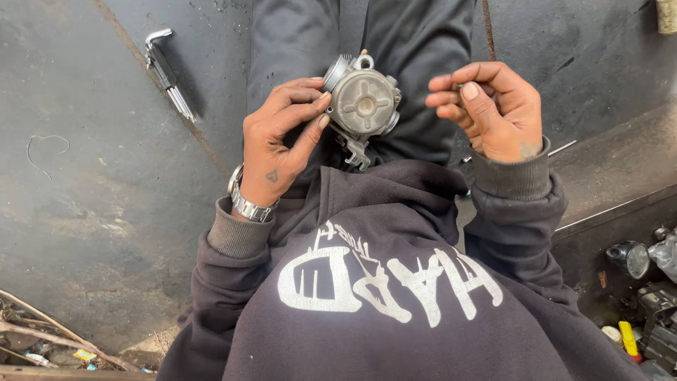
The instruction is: Repairing and reassembling a motorcycle carburetor while sitting on a workshop floor.
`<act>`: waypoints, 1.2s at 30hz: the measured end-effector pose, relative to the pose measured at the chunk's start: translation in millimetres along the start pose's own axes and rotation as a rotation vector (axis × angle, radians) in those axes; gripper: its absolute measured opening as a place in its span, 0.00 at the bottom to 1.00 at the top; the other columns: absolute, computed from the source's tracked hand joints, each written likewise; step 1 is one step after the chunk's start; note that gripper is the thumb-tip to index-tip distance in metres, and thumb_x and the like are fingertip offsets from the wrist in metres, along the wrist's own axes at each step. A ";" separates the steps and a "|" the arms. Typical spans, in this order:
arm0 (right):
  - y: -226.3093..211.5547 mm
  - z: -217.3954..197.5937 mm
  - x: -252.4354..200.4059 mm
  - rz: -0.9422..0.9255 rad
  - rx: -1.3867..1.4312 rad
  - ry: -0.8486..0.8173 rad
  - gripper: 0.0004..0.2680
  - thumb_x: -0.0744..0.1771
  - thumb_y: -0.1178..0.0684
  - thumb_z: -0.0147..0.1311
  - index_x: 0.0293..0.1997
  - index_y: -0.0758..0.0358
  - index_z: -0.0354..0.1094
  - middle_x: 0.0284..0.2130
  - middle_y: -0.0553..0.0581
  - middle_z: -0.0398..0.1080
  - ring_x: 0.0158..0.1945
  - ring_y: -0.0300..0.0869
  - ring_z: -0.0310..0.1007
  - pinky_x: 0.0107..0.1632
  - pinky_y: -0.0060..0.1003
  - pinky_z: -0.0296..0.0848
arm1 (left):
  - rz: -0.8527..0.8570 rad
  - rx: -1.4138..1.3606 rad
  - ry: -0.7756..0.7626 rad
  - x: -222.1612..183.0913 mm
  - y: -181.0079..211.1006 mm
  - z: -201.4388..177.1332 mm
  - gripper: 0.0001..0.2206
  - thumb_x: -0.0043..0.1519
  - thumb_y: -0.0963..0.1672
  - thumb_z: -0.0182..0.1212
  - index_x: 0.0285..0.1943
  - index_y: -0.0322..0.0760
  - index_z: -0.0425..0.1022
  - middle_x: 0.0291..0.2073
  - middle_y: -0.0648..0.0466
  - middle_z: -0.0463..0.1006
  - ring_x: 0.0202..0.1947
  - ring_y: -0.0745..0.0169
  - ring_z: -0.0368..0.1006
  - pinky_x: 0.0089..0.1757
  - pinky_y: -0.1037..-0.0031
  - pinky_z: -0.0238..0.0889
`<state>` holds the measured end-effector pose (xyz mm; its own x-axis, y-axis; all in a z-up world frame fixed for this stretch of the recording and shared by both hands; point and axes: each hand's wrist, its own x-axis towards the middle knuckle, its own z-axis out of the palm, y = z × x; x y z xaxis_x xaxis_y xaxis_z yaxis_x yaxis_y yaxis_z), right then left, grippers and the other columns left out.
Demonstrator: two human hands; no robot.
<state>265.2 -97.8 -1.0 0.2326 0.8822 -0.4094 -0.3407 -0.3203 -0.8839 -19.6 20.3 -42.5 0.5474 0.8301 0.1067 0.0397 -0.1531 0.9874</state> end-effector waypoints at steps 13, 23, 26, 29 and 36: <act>-27.8 93.9 24.7 -0.509 -0.774 -0.237 0.06 0.70 0.60 0.65 0.48 0.69 0.72 0.36 0.58 0.74 0.33 0.38 0.73 0.34 0.28 0.71 | 0.072 -0.004 0.002 5.3 -5.1 -4.6 0.10 0.62 0.35 0.67 0.52 0.30 0.81 0.45 0.48 0.81 0.57 0.51 0.76 0.56 0.67 0.71; -19.4 107.2 40.0 -0.870 -1.261 -0.373 0.07 0.67 0.61 0.66 0.48 0.64 0.74 0.44 0.51 0.75 0.47 0.46 0.71 0.49 0.42 0.67 | 0.072 -0.045 0.003 2.6 -12.7 -5.5 0.11 0.62 0.35 0.67 0.52 0.31 0.80 0.48 0.49 0.81 0.56 0.53 0.77 0.55 0.68 0.72; -21.2 116.7 39.5 -0.896 -1.305 -0.378 0.07 0.66 0.60 0.65 0.47 0.62 0.75 0.45 0.51 0.75 0.48 0.46 0.71 0.49 0.42 0.66 | 0.080 -0.041 0.001 2.8 -15.3 -6.6 0.10 0.61 0.35 0.67 0.51 0.31 0.80 0.48 0.48 0.81 0.56 0.52 0.77 0.56 0.68 0.72; -15.9 129.5 30.3 -0.859 -1.352 -0.309 0.07 0.67 0.59 0.65 0.48 0.62 0.75 0.45 0.50 0.74 0.49 0.45 0.71 0.51 0.43 0.66 | 0.072 -0.056 0.007 0.1 -18.1 -6.8 0.10 0.61 0.35 0.67 0.50 0.31 0.80 0.48 0.48 0.81 0.56 0.52 0.77 0.55 0.69 0.72; -0.9 136.2 21.1 -0.894 -1.429 -0.155 0.07 0.66 0.59 0.64 0.48 0.64 0.74 0.46 0.51 0.74 0.51 0.47 0.70 0.56 0.45 0.67 | 0.048 -0.072 -0.008 0.6 -18.4 -10.1 0.09 0.61 0.34 0.65 0.49 0.30 0.81 0.48 0.47 0.82 0.56 0.51 0.77 0.55 0.69 0.72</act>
<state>146.4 -31.8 22.0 -0.2317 0.9419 0.2431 0.8940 0.3047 -0.3284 -28.5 29.0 -59.4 0.5542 0.8182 0.1533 -0.0463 -0.1535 0.9871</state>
